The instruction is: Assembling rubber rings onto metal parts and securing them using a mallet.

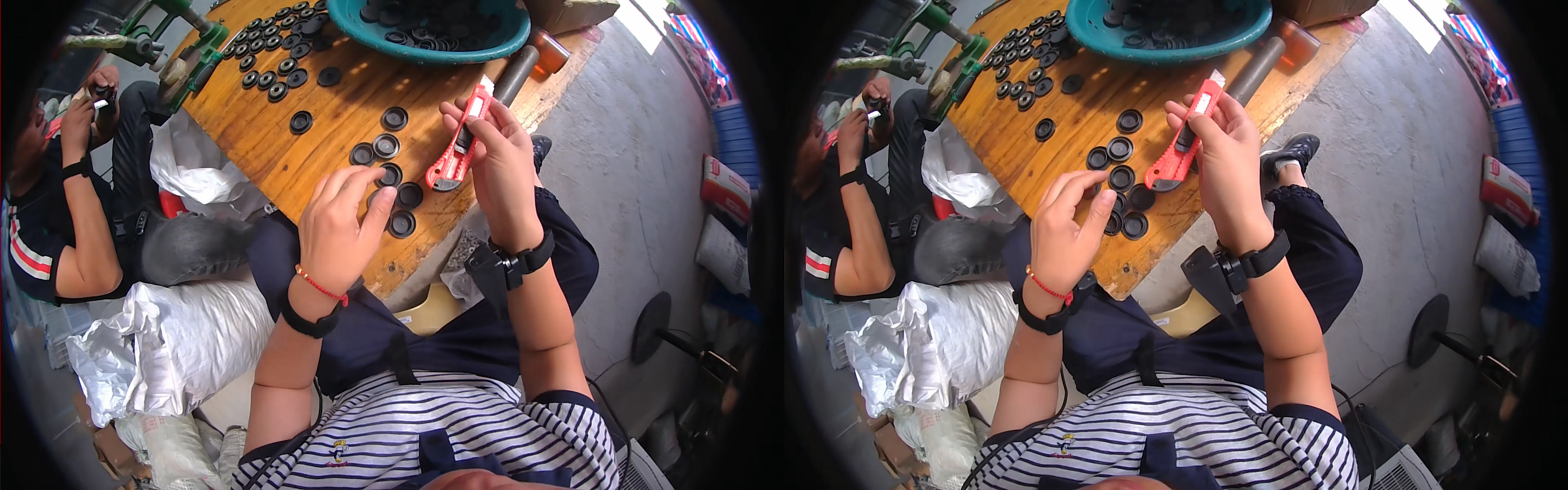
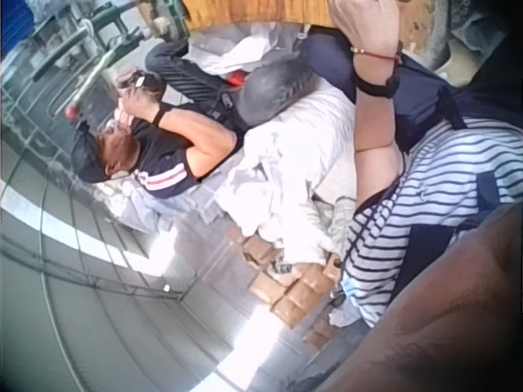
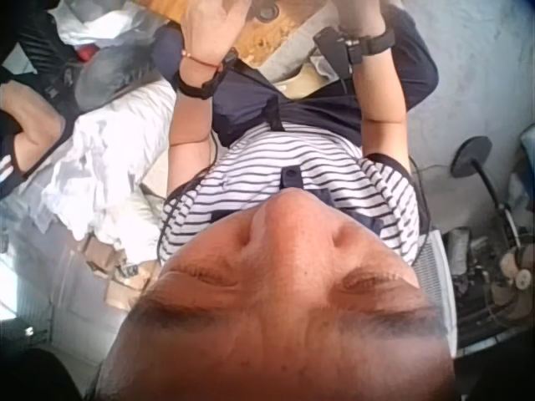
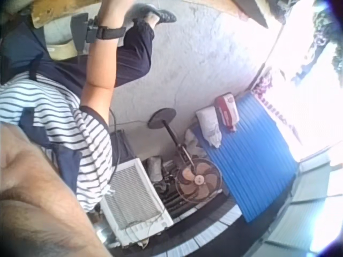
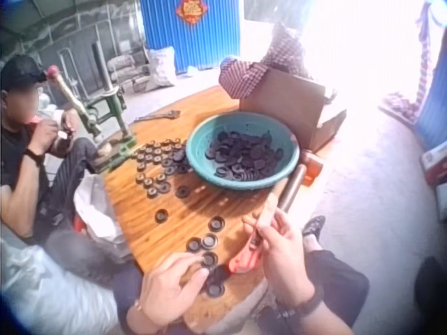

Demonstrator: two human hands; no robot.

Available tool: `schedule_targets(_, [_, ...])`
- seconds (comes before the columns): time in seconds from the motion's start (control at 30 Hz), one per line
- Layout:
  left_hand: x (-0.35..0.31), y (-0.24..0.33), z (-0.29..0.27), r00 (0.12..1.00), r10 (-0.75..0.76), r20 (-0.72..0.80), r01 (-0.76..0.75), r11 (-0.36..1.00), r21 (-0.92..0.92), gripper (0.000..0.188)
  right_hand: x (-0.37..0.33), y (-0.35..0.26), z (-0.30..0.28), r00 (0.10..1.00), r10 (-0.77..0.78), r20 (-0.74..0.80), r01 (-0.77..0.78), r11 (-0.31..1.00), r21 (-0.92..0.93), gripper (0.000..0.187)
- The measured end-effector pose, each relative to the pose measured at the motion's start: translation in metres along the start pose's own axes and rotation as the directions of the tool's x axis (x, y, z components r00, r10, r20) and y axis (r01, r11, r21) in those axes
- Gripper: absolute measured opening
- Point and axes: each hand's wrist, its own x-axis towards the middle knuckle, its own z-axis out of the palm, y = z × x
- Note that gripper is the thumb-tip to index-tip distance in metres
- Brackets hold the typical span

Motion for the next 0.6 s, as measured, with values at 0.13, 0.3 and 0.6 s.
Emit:
schedule_targets(0.13, [0.054,-0.012,0.015,0.993,0.06,0.098,-0.095,0.91,0.403,0.032,-0.053,0.007,-0.012,0.996,0.084,0.03,-0.083,0.995,-0.051,0.041])
schedule_targets(0.3, [0.064,-0.024,0.027,0.975,0.016,0.221,-0.127,0.857,0.5,0.028,-0.103,0.01,-0.028,0.99,0.131,0.055,-0.124,0.986,-0.108,0.038])
schedule_targets(0.6, [0.008,0.025,0.009,0.876,-0.182,0.447,0.446,0.66,-0.605,0.024,-0.132,-0.004,-0.061,0.982,0.149,0.115,-0.098,0.928,-0.36,0.018])
